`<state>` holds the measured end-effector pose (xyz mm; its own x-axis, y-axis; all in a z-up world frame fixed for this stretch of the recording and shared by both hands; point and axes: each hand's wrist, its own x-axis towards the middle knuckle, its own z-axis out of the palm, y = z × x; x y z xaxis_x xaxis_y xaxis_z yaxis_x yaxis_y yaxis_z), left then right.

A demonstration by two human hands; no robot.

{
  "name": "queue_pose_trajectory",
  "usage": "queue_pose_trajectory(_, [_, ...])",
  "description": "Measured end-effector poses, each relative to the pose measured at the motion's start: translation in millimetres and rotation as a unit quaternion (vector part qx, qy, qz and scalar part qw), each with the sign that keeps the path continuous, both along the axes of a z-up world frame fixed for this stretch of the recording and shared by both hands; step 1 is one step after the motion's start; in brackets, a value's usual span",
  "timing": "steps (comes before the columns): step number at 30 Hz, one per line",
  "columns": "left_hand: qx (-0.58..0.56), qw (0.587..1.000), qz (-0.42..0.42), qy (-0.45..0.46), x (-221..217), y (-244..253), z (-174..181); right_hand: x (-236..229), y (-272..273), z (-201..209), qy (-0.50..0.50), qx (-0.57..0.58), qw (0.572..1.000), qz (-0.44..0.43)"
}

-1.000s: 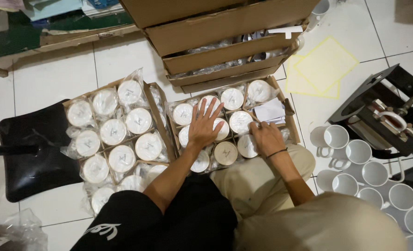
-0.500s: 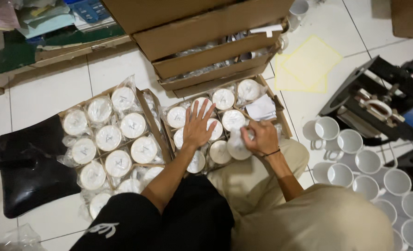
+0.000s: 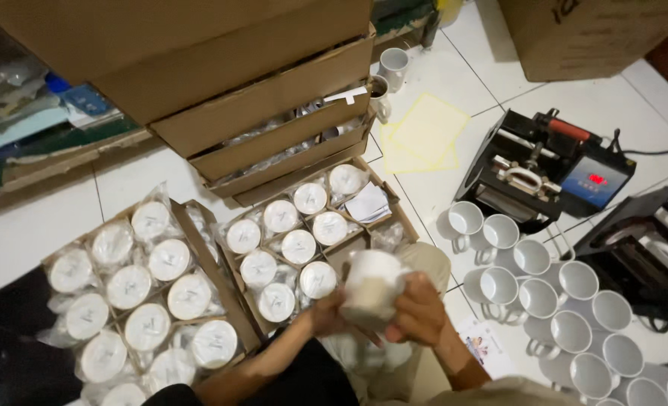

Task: The person sits on the floor and applies a printed transfer sheet to a white ceramic mug. They smooth the paper onto the mug's surface, then place the mug into a heat press machine to transfer the design. After pressing, they remove the mug and peel off the transfer paper.

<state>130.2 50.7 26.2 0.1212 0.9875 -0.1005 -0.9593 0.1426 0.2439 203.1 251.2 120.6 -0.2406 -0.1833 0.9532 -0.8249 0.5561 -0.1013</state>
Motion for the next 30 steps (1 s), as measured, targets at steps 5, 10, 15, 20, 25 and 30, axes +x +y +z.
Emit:
queue_pose_trajectory(5, [-0.181, 0.870, 0.298, 0.348, -17, -3, -56, -5, -13, -42, -0.220, -0.262, 0.940, 0.005])
queue_pose_trajectory(10, [-0.249, 0.788, 0.303, 0.475, -24, 10, 59, 4, 1, -77, -0.377, -0.464, 0.802, -0.003])
queue_pose_trajectory(15, [-0.214, 0.805, 0.228, 0.504, -36, -6, 53, 24, 8, -101, -0.465, -0.628, 0.620, 0.073])
queue_pose_trajectory(20, [-0.264, 0.769, 0.373, 0.446, -21, 5, 23, 24, -11, -25, -0.513, -0.666, 0.512, 0.177])
queue_pose_trajectory(25, [-0.385, 0.562, 0.449, 0.578, -57, -10, -5, 29, 2, -33, -0.432, -0.712, 0.527, 0.171])
queue_pose_trajectory(30, [-0.435, 0.509, 0.484, 0.563, -79, 0, 29, 56, 71, -88, -0.348, -0.663, 0.662, -0.044])
